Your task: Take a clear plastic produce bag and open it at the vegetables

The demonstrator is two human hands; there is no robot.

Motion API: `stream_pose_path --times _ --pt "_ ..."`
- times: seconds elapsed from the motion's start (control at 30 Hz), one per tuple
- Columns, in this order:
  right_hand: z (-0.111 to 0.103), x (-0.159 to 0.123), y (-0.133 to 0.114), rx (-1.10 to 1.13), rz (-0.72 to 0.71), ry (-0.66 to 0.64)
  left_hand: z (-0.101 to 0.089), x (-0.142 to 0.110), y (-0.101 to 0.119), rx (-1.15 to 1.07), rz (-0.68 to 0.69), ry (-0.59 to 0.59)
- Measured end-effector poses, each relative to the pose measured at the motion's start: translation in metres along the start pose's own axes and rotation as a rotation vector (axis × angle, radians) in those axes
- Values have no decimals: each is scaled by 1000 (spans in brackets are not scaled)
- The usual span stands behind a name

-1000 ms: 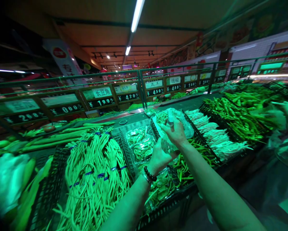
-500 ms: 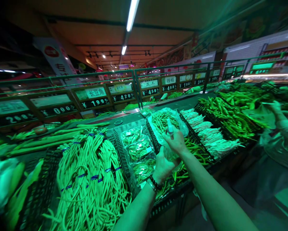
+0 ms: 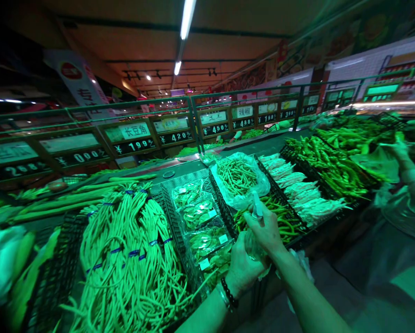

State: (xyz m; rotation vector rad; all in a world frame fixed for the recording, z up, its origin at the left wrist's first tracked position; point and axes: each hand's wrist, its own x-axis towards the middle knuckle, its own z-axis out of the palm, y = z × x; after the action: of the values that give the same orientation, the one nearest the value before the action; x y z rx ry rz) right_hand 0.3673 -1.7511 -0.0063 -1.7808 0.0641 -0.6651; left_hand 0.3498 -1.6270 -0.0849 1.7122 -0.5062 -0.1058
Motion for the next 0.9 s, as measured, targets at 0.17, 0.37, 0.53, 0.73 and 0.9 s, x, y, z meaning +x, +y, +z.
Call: stream_pose_path --times 0.17,0.37,0.53,0.73,0.9 --pt "-12 -26 12 64 94 43 14 -16 -9 41 6 -14" --pt "-31 -48 38 52 103 39 40 -34 -20 123 1 -94" --pt "-51 -68 67 1 202 28 68 -45 -34 86 -45 -117" --pt "-62 -68 74 96 224 61 84 -45 -38 46 -77 -127" --pt "-67 -52 62 126 170 -22 84 -38 -26 45 -37 -97"
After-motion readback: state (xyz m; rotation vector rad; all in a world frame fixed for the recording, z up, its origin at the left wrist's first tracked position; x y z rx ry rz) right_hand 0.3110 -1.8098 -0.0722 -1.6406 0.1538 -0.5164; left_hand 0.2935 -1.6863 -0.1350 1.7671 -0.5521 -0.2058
